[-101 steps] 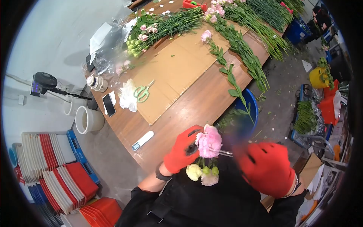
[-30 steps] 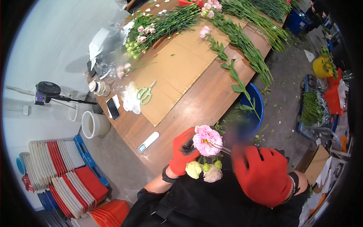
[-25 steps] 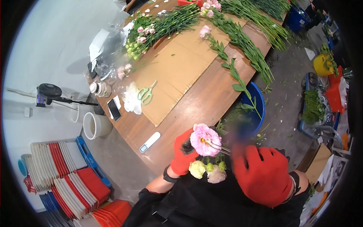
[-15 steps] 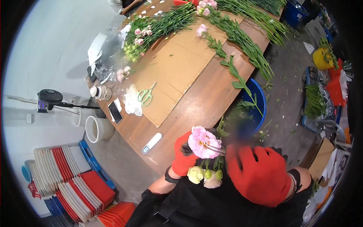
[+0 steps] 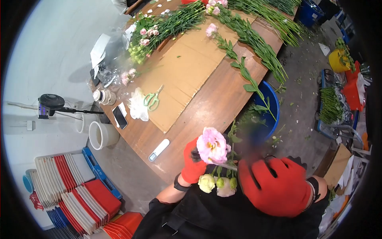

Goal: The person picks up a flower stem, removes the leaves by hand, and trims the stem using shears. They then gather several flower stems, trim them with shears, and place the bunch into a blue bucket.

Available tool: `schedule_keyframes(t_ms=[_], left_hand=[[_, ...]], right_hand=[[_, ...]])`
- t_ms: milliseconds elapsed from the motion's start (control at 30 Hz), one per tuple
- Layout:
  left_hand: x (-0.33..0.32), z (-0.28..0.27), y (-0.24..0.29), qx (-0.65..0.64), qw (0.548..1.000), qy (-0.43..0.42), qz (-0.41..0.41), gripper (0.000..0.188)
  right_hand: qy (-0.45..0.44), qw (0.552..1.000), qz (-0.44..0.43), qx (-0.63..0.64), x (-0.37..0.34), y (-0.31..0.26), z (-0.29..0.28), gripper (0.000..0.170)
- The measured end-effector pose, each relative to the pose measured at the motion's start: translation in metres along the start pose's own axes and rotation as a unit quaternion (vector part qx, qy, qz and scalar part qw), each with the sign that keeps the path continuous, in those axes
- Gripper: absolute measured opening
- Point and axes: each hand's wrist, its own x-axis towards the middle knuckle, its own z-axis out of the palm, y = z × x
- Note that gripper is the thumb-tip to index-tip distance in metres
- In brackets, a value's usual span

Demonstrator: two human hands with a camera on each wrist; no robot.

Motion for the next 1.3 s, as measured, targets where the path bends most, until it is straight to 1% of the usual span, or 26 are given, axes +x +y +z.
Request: schedule_keyframes(t_ms=[33, 100, 133, 200, 300, 400, 500, 600, 700, 800, 900, 1000, 1100, 1200, 1300], left_hand=[[0.005, 0.009, 0.013, -0.002, 1.000, 0.011, 0.006, 0.016], [0.009, 0.010, 0.016, -0.055, 0.998, -0.002, -0.002, 0.022], [0.008, 0.002, 0.010, -0.106, 0.994, -0.024, -0.017, 0.028], [0.006, 0.002, 0.019, -0.053, 0.998, -0.019, -0.013, 0.033], [0.009, 0.014, 0.030, -0.073, 0.997, -0.003, -0.015, 0.032], [0.012, 0.011, 0.031, -0.026, 0.999, -0.021, -0.003, 0.031], [0.011, 0.015, 0.024, -0.096, 0.994, 0.029, -0.036, 0.027], [0.005, 0.010, 0.021, 0.006, 0.999, 0.048, -0.014, 0.028], [0.003, 0.004, 0.013, -0.007, 1.000, 0.015, -0.015, 0.037], [0.003, 0.004, 0.017, 0.007, 1.000, 0.016, -0.019, 0.038], [0.005, 0.006, 0.020, -0.007, 1.000, 0.016, -0.017, 0.037], [0.004, 0.008, 0.022, 0.018, 0.999, 0.027, -0.021, 0.038], [0.000, 0.005, 0.017, -0.005, 0.999, 0.032, -0.023, 0.037], [0.002, 0.003, 0.016, -0.011, 1.000, 0.014, -0.001, 0.038], [0.008, 0.010, 0.030, -0.034, 0.999, 0.005, -0.032, 0.040]], right_hand=[[0.011, 1.000, 0.003, -0.006, 0.001, 0.000, -0.004, 0.033], [0.036, 0.999, 0.010, -0.022, 0.006, 0.000, -0.011, 0.032], [0.036, 0.999, 0.018, -0.022, 0.006, 0.000, -0.010, 0.033], [0.037, 0.999, 0.032, -0.021, 0.006, 0.000, -0.006, 0.034], [-0.007, 0.999, 0.028, -0.026, 0.002, 0.002, -0.003, 0.034], [-0.006, 0.999, 0.038, -0.036, 0.002, 0.003, 0.012, 0.026], [-0.010, 0.998, 0.056, -0.033, 0.000, 0.005, 0.019, 0.028], [-0.010, 0.997, 0.076, 0.001, -0.002, 0.005, 0.022, 0.030], [-0.015, 0.996, 0.086, 0.009, -0.003, 0.004, 0.025, 0.032], [-0.015, 0.996, 0.089, 0.004, -0.001, 0.004, 0.025, 0.032], [-0.015, 0.996, 0.088, 0.009, 0.000, 0.004, 0.028, 0.031], [-0.016, 0.996, 0.083, 0.001, 0.001, 0.004, 0.029, 0.031], [-0.012, 0.997, 0.076, -0.007, 0.003, 0.004, 0.030, 0.031], [0.024, 0.998, 0.051, -0.019, 0.004, 0.005, 0.036, 0.030], [0.037, 0.997, 0.068, -0.003, 0.003, 0.007, 0.036, 0.030]])
